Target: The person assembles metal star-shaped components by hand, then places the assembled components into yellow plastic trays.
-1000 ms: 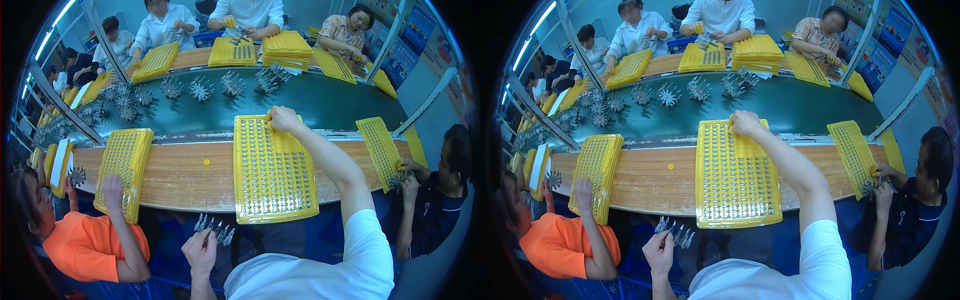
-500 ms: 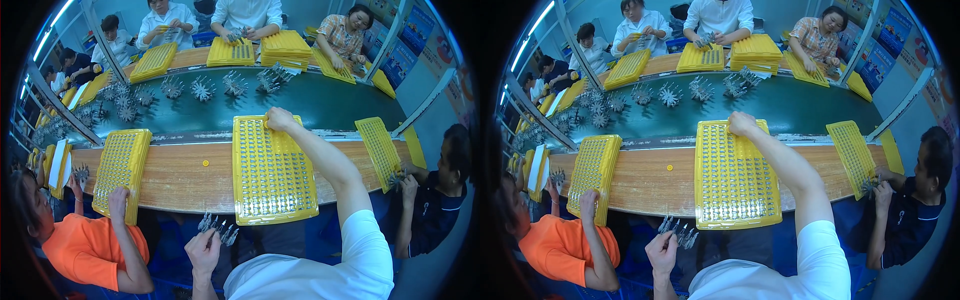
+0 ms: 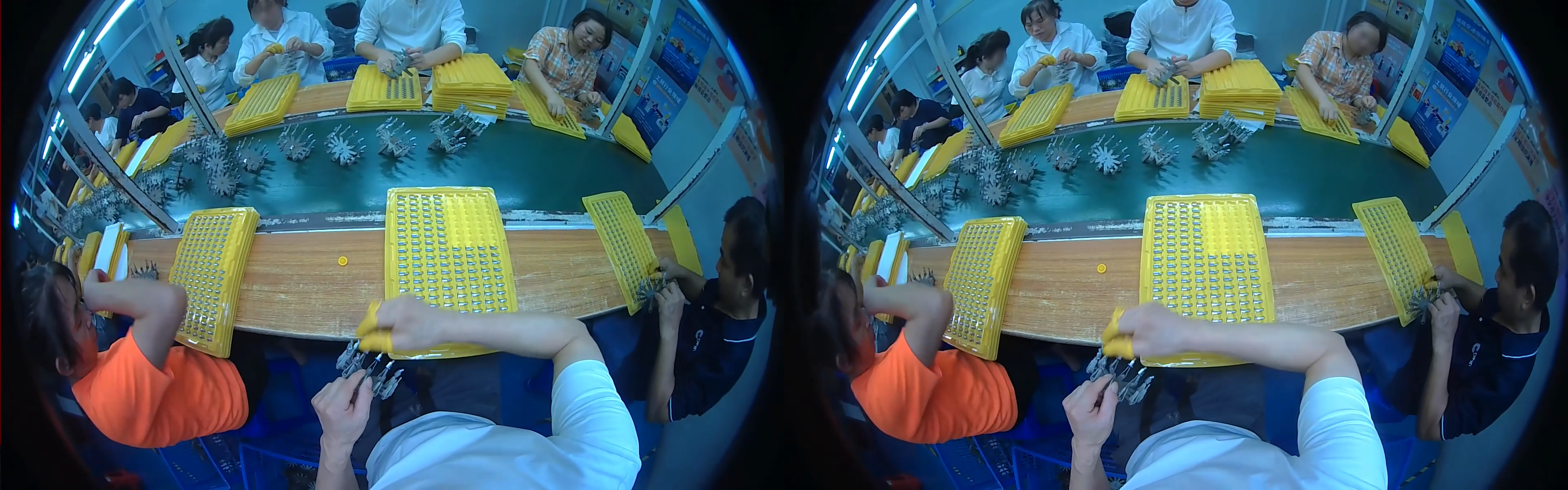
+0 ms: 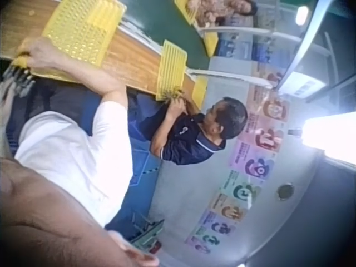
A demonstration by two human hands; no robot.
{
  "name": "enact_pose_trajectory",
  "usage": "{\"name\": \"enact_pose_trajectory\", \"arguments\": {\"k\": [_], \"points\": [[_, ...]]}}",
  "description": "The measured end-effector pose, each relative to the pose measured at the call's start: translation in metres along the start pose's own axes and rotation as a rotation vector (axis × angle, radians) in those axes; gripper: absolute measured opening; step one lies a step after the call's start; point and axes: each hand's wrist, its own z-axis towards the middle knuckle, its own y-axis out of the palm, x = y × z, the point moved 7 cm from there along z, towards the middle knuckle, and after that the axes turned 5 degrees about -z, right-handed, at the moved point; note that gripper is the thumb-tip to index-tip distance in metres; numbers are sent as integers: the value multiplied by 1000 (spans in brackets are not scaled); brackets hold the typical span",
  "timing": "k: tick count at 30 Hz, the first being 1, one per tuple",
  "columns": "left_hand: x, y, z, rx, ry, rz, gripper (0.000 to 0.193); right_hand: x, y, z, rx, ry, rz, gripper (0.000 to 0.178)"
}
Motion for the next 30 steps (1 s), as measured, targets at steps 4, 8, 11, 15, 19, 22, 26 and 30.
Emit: {"name": "enact_pose_trajectory", "arguments": {"k": [4, 8, 11, 15, 19, 22, 26, 30], "points": [[10, -1, -3, -10, 49, 19, 20, -10, 39, -6, -128, 60, 197, 28], [5, -2, -16, 73, -106, -154, 19, -7, 44, -12, -105, 141, 343, 26], [-9, -9, -24, 200, -275, -325, 21, -21, 40, -16, -121, 144, 342, 24], [-10, -1, -20, 69, -259, -260, 17, -24, 37, -21, -112, 75, 313, 23], [2, 1, -9, 17, -112, -117, 11, -28, 26, -26, -109, 59, 315, 24], [11, 2, -3, -9, -43, -46, 12, -36, 18, -29, -104, -114, 73, 20], [19, 8, 2, -29, 43, 10, 12, -39, 15, -35, -134, -254, -228, 17], [21, 13, 2, -72, 81, 56, 10, -39, 20, -36, -249, -193, -353, 17]]}}
